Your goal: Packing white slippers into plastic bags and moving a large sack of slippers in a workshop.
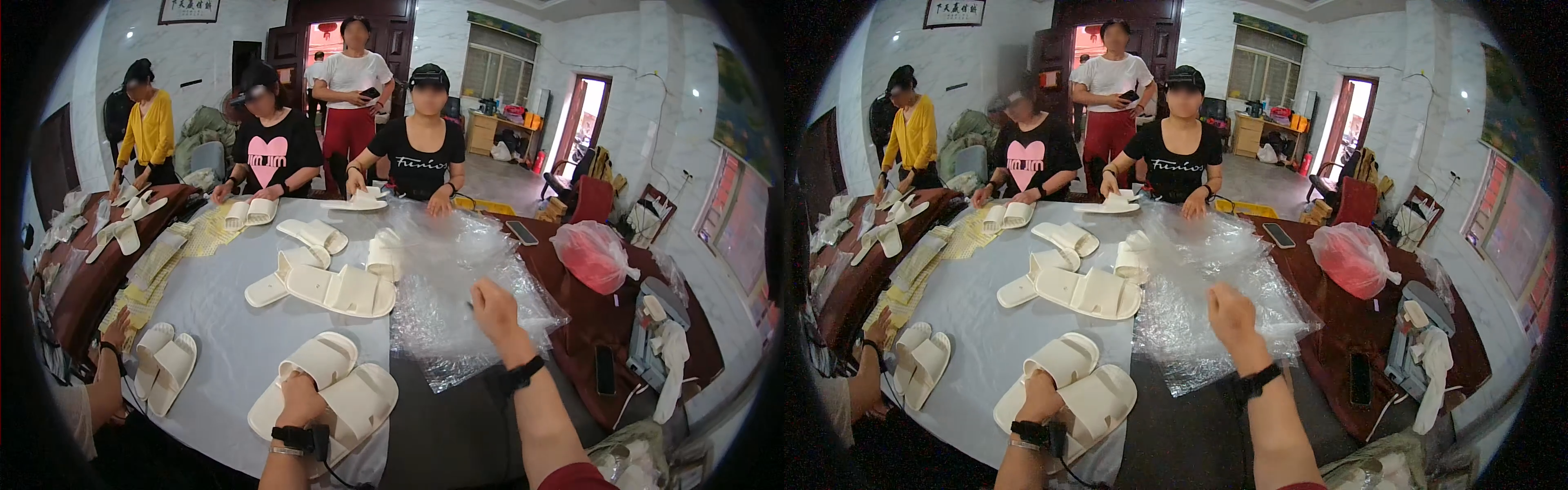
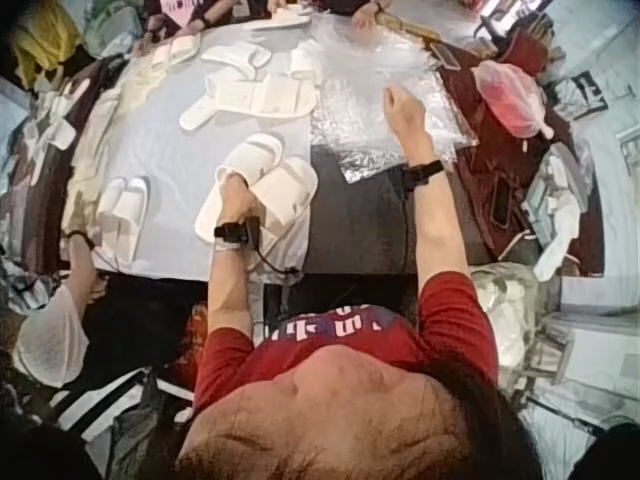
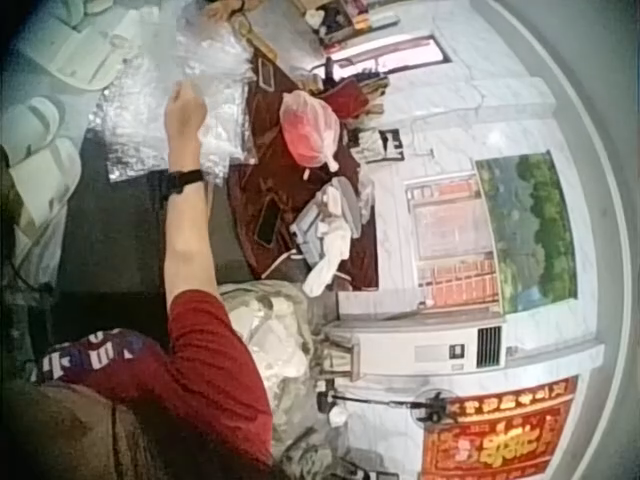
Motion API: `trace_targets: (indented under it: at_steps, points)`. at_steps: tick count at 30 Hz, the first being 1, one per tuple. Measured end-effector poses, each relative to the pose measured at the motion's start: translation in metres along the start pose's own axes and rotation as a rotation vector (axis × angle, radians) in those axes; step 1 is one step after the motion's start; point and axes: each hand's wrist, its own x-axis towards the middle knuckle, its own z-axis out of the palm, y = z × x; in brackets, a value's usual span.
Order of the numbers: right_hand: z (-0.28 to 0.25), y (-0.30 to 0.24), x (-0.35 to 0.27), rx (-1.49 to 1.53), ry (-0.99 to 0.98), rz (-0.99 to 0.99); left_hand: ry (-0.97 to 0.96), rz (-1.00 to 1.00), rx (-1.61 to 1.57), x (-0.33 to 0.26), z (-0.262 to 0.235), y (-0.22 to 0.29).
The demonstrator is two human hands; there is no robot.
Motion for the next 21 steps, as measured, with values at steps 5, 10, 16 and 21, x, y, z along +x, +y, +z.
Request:
trace_targets:
  at_steps: [5, 10, 16, 21]
  points:
    - [-0.001, -0.028, -0.026, 0.044, -0.107, -0.105, -0.027, 0.0, -0.048, 0.0, -0.005, 0.007]
    - [-0.013, -0.057, -0.032, 0.112, -0.085, -0.192, 0.012, 0.045, 0.018, -0.004, 0.002, 0.0]
    - [-0.044, -0.093, -0.043, 0.136, 0.013, -0.349, -0.008, -0.031, 0.044, -0.009, 0.01, -0.009]
    - [-0.043, -0.115, -0.096, 0.312, -0.126, -0.438, -0.037, -0.015, 0.064, -0.008, 0.009, -0.023]
